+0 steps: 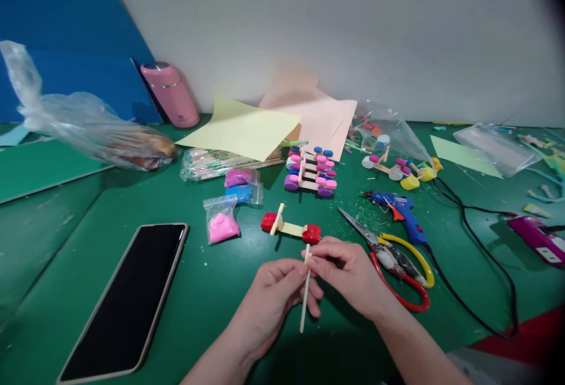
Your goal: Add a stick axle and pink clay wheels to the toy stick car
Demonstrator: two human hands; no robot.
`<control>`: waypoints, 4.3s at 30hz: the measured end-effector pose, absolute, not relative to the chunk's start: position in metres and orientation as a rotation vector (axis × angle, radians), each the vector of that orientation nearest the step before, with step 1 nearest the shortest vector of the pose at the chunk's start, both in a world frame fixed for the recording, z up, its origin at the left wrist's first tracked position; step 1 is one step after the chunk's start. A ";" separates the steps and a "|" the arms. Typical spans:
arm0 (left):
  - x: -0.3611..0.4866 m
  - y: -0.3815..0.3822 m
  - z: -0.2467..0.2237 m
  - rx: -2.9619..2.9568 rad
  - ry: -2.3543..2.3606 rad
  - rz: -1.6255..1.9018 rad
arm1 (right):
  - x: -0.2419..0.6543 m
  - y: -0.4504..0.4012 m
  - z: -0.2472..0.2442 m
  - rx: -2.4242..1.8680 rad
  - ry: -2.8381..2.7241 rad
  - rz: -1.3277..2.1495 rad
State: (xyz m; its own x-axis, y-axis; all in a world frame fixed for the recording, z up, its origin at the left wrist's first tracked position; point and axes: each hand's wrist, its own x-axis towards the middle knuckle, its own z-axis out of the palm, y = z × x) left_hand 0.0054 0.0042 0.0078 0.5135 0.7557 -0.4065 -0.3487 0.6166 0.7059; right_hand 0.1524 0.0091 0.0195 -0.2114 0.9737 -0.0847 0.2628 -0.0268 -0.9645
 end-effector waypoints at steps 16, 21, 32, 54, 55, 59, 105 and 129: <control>0.007 0.005 0.008 0.595 0.789 0.717 | 0.151 0.008 0.018 -1.317 -1.538 1.295; 0.006 0.004 0.008 0.590 0.798 0.719 | 0.151 0.009 0.018 -1.343 -1.545 1.273; 0.007 0.006 0.007 0.610 0.815 0.720 | 0.153 0.009 0.019 -1.336 -1.540 1.291; 0.006 0.004 0.005 0.687 0.849 0.714 | 0.151 0.009 0.022 -1.326 -1.540 1.284; 0.006 0.003 0.005 0.712 0.864 0.718 | 0.151 0.009 0.021 -1.319 -1.519 1.300; 0.006 0.002 0.003 0.871 0.938 0.731 | 0.147 0.009 0.020 -1.273 -1.367 1.416; 0.007 0.005 0.005 0.421 0.725 0.705 | 0.133 0.009 0.009 -1.355 -0.963 1.390; 0.010 0.002 0.005 0.415 0.754 0.747 | 0.133 0.008 0.011 -1.396 -1.045 1.292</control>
